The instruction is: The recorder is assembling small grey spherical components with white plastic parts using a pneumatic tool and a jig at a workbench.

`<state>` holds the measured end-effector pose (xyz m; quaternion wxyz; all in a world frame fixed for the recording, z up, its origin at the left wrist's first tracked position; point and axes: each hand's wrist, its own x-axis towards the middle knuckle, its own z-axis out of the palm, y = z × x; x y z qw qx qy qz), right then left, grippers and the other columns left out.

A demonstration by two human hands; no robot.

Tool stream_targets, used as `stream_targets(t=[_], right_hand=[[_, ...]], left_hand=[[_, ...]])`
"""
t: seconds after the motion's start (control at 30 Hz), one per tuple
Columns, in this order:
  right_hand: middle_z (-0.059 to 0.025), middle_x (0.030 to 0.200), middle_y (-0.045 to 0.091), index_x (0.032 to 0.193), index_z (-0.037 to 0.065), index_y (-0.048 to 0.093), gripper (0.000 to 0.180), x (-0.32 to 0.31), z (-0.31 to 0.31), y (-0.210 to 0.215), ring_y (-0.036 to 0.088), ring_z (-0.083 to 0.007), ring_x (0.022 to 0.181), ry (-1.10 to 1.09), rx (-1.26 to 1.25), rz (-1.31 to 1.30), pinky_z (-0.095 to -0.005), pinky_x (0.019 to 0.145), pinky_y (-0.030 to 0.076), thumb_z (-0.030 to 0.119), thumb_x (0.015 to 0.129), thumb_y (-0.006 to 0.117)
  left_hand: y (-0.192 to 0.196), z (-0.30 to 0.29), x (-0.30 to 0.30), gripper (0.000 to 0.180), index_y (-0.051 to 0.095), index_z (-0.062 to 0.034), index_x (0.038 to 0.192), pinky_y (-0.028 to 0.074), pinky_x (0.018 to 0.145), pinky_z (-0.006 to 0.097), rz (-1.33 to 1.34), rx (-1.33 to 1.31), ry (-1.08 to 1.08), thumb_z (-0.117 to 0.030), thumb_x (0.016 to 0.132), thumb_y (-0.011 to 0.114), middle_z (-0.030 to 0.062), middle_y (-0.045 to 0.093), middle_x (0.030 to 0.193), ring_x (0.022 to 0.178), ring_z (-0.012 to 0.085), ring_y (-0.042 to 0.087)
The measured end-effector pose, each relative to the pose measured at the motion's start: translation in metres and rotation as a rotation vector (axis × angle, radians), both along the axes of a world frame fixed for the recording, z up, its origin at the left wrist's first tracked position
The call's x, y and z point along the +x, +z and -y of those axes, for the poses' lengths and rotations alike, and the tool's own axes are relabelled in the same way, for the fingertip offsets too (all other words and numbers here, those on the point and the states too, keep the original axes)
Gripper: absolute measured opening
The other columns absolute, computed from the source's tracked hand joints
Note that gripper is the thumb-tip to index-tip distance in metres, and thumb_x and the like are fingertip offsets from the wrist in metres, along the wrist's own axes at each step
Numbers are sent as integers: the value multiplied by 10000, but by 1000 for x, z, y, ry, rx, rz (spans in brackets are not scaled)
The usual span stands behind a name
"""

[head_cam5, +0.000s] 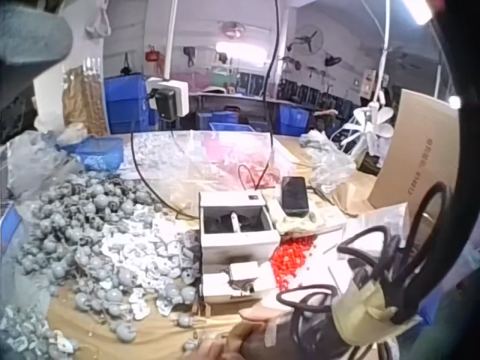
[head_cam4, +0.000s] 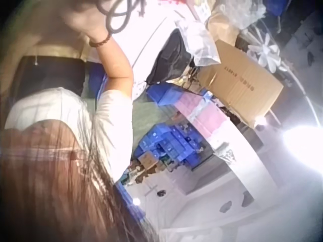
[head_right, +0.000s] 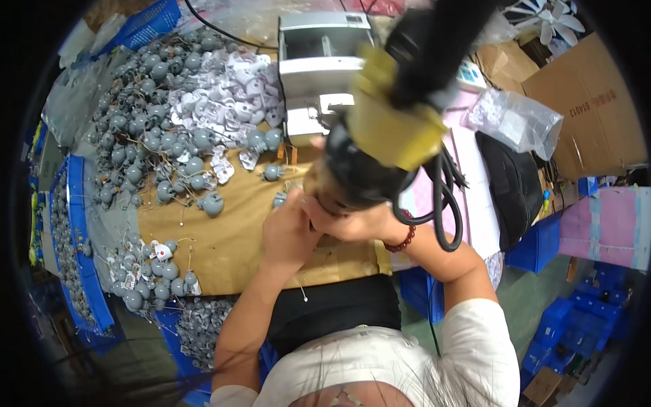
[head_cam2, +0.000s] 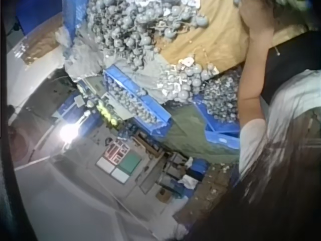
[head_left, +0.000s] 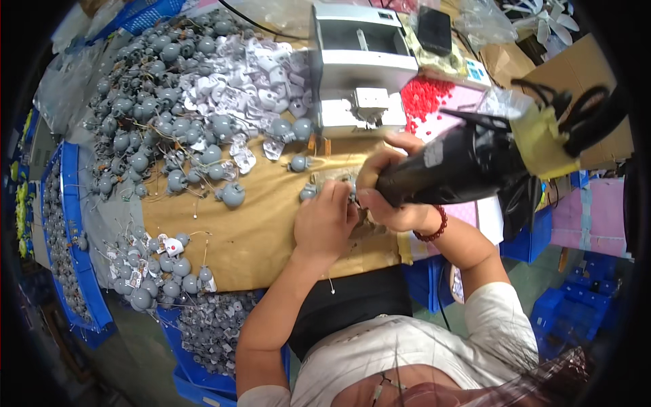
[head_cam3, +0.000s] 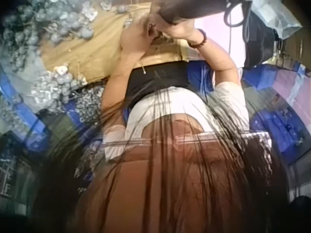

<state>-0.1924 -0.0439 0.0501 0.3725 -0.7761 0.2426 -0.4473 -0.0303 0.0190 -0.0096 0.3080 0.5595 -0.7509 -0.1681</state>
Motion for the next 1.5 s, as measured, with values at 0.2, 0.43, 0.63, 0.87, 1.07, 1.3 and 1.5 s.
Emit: stream_targets(t=[0.2, 0.43, 0.63, 0.87, 1.07, 1.3, 1.5], right_hand=[[-83, 750, 580, 1445, 152, 230, 764, -2, -5, 0, 616, -168, 651, 43, -7, -9, -302, 621, 522, -59, 838, 644], [-73, 808, 615, 1429, 150, 278, 745, -1, -7, 2, 639, -150, 733, 37, -46, -56, -301, 697, 529, -61, 831, 669], [-66, 778, 616, 1238, 53, 404, 508, -7, 13, 3, 616, -145, 670, -1, 98, 46, -292, 632, 508, -42, 819, 675], [-57, 816, 628, 1207, 10, 487, 444, -120, 105, -13, 601, -125, 659, -731, 187, -81, -270, 594, 491, 135, 878, 758], [-183, 1191, 634, 1262, -3, 603, 428, -136, 91, -27, 587, -338, 1109, -879, -589, -510, -411, 972, 459, 88, 863, 727], [-117, 1051, 697, 1091, 1, 694, 198, -27, -4, -51, 654, -198, 963, -63, 310, -262, -313, 835, 524, 60, 903, 703], [-79, 909, 710, 1027, -21, 645, 131, -3, -8, -61, 661, -133, 849, -174, 526, -30, -281, 786, 529, 100, 1003, 598]], left_hand=[[3, 1, -2, 306, 544, -113, 1030, 496, 633, 429, -45, -6, 32, -105, 768, 702, 72, 568, 915, 727, 305, 622], [1, 2, -4, 318, 539, -116, 1034, 503, 638, 439, -77, -28, 28, -110, 765, 709, 73, 575, 934, 743, 318, 628], [3, -1, -3, 362, 564, -99, 1095, 518, 689, 447, 20, 109, 62, -135, 773, 725, 91, 599, 1044, 809, 322, 651], [8, -4, -3, 376, 621, -76, 1154, 538, 762, 426, -70, 87, 50, -128, 804, 748, 87, 628, 1179, 935, 336, 663], [2, -10, -1, 347, 633, -75, 1114, 534, 761, 398, -68, -24, 40, -74, 792, 760, 79, 683, 1081, 925, 307, 673], [2, -11, -3, 333, 636, -73, 1100, 532, 748, 388, -30, -41, 39, -77, 791, 761, 86, 688, 1048, 907, 302, 674], [3, -8, -4, 330, 635, -76, 1095, 526, 712, 393, -33, -60, 44, -89, 790, 762, 80, 678, 1005, 850, 303, 670]])
